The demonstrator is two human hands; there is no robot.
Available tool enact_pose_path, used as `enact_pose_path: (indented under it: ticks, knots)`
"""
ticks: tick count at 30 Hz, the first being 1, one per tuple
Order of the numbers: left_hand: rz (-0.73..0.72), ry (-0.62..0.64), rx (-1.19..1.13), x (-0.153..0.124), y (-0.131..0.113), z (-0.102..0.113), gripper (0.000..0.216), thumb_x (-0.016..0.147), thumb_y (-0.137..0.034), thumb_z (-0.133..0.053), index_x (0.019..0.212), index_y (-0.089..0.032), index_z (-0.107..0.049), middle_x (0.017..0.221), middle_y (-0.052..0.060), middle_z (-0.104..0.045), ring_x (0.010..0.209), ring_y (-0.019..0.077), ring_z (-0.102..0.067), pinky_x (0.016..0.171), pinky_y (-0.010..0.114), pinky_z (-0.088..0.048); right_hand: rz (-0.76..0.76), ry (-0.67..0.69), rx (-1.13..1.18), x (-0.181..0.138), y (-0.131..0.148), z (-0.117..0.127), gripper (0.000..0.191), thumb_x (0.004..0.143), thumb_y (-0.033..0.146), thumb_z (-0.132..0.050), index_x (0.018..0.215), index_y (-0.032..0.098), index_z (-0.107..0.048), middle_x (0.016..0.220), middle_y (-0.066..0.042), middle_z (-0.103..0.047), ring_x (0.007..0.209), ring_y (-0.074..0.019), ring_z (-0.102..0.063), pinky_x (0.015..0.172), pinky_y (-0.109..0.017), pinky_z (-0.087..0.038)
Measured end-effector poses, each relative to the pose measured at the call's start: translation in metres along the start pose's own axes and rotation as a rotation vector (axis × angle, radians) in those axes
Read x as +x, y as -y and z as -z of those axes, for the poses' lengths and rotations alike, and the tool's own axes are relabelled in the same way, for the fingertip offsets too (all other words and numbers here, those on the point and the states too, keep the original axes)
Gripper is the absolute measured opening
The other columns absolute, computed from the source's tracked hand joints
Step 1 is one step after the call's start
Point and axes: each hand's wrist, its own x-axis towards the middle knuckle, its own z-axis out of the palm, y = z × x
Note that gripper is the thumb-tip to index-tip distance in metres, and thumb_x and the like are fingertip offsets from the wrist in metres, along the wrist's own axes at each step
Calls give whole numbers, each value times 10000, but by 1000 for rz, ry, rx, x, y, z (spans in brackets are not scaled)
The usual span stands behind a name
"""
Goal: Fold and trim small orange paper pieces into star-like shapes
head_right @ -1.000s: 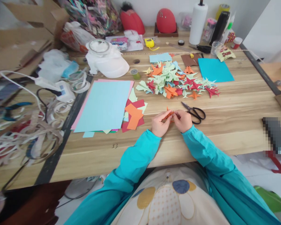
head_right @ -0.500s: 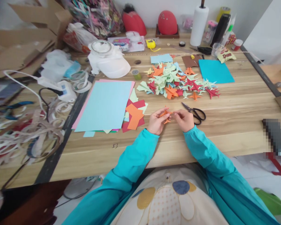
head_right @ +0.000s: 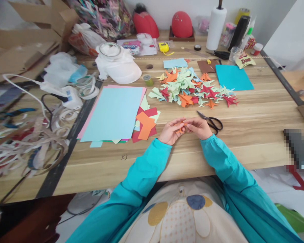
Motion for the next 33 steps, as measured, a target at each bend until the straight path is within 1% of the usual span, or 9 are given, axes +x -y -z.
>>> enact_pose_path:
  ticks: [6,12,17,20,23,25,27,30,33]
  knots:
    - [-18,-21,19,1,0,1,332,558,-165,-740,876,-142,-649,660,5,-637,516,58,-566,515,191,-452,-5,-60,6,1,0,1,266,531,341,-781,712,179,-673,605,-8,-669,487,-112,-571,524,-278,-490]
    - [-29,-37,46,2,0,1,352,541,-172,-753,874,-129,-646,652,2,-634,508,58,-560,509,186,-442,-12,-42,23,3,-6,4,251,535,300,-790,701,157,-667,573,-6,-667,487,-102,-583,512,-243,-487]
    - [-99,-55,192,2,3,3,379,562,-228,-745,913,-130,-643,628,-1,-618,511,79,-557,496,203,-435,-45,-1,0,4,-7,7,249,551,322,-783,662,144,-648,528,-4,-648,472,-98,-574,494,-232,-479]
    - [-175,-38,343,3,3,6,358,593,-250,-730,931,-157,-657,717,15,-637,571,92,-571,565,238,-468,-43,19,-17,4,-6,7,257,563,341,-775,659,144,-640,548,-14,-657,481,-102,-577,502,-238,-483]
    - [-330,-4,567,4,0,9,211,619,-245,-716,812,-162,-697,838,50,-643,772,137,-595,723,269,-477,-45,8,-35,3,-5,7,266,562,351,-774,665,146,-638,545,-15,-655,485,-110,-584,511,-248,-490]
    - [-394,7,647,4,-1,10,139,632,-244,-706,739,-156,-702,866,61,-633,847,154,-584,767,273,-468,-55,-4,-39,3,-6,7,272,552,353,-779,658,147,-636,526,-10,-646,481,-113,-585,511,-251,-493]
    - [-354,15,611,4,-1,10,147,636,-259,-700,728,-145,-692,878,64,-626,770,139,-588,704,271,-482,-61,0,-32,4,-8,8,275,546,354,-782,656,147,-638,544,-16,-656,494,-115,-594,521,-253,-498]
    - [-208,24,406,3,0,8,196,619,-276,-708,730,-125,-652,903,63,-626,613,91,-570,580,246,-475,-56,22,-19,4,-11,8,273,546,347,-784,666,147,-643,604,-31,-681,526,-118,-611,542,-253,-505]
    - [-91,58,218,1,0,4,224,593,-261,-727,711,-117,-602,938,65,-626,595,72,-567,559,220,-460,-49,26,-14,3,-12,8,266,550,341,-784,669,150,-643,619,-32,-686,536,-121,-618,552,-258,-509]
